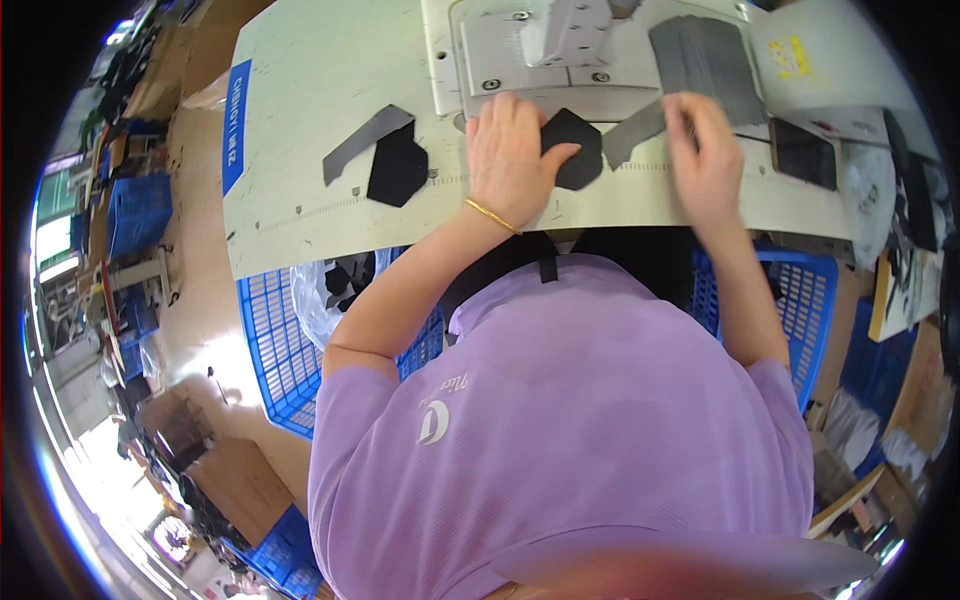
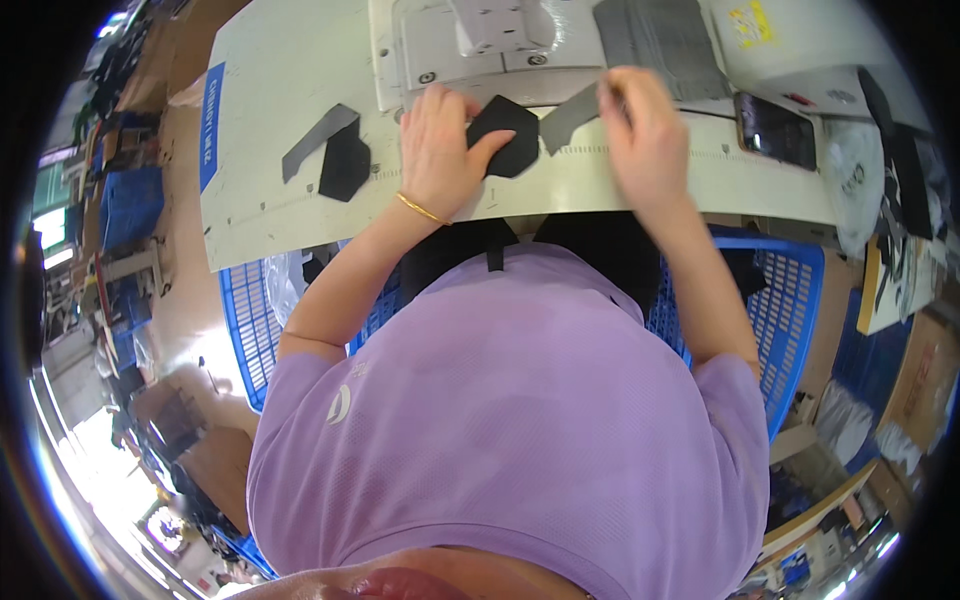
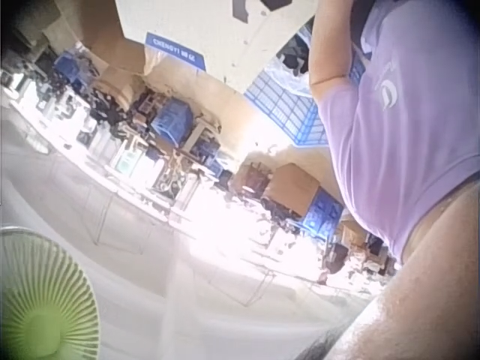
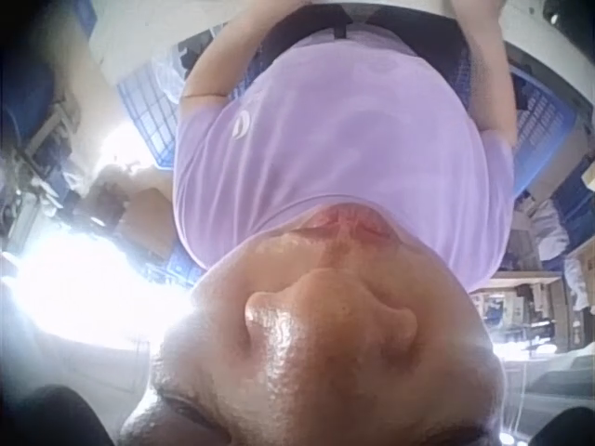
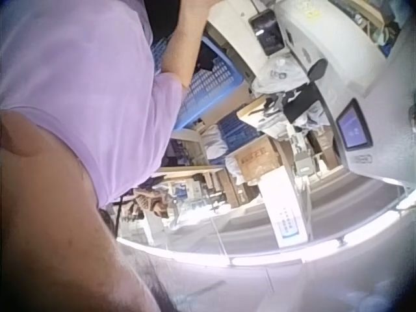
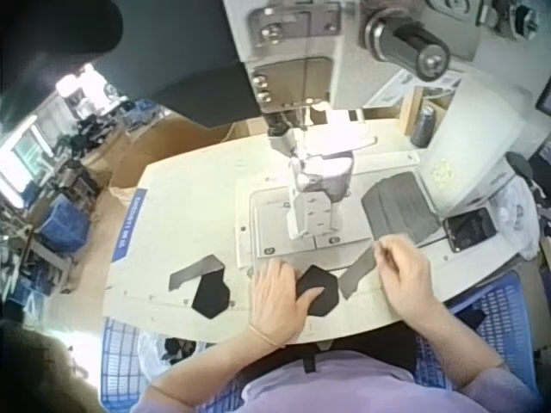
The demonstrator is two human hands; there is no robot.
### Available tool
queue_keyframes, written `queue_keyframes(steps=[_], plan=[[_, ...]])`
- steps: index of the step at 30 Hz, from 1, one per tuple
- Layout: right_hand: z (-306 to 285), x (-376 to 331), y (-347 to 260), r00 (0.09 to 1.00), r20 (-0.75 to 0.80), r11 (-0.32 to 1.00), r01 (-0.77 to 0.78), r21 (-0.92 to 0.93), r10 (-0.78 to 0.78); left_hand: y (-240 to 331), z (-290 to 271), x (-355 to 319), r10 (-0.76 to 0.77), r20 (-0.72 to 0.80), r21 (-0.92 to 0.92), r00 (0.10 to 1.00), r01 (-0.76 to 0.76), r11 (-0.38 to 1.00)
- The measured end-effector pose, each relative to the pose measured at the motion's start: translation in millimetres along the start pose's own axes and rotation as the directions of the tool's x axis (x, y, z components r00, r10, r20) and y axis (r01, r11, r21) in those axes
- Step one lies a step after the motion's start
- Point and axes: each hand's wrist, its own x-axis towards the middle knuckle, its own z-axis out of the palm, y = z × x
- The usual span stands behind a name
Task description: Sewing together fabric components for footwear manufacturing.
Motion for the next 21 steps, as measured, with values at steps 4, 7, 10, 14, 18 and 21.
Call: queue_keyframes(steps=[4,7,10,14,18,21], plan=[[-14,19,31,0.989,0.099,0.959,-0.078,-0.271,0.108,4,1,7,-0.024,0.051,-0.046,0.998,0.026,0.999],[-9,21,27,0.953,0.202,0.866,-0.101,-0.490,0.226,4,4,7,-0.019,0.059,-0.039,0.998,0.021,0.999],[-10,23,36,0.959,0.209,0.909,-0.093,-0.405,0.192,-3,1,10,-0.068,0.077,-0.090,0.995,0.075,0.993],[-45,39,18,0.969,0.196,0.984,-0.132,-0.117,0.153,-23,-24,16,-0.318,0.135,-0.321,0.939,0.345,0.882],[-102,50,-53,0.782,0.585,0.682,-0.550,0.482,0.217,-32,-32,17,-0.380,0.215,-0.716,0.899,0.410,0.565],[-61,45,-88,0.789,0.612,0.508,-0.545,0.667,0.044,-13,-40,16,-0.331,0.167,-0.724,0.929,0.344,0.598]])
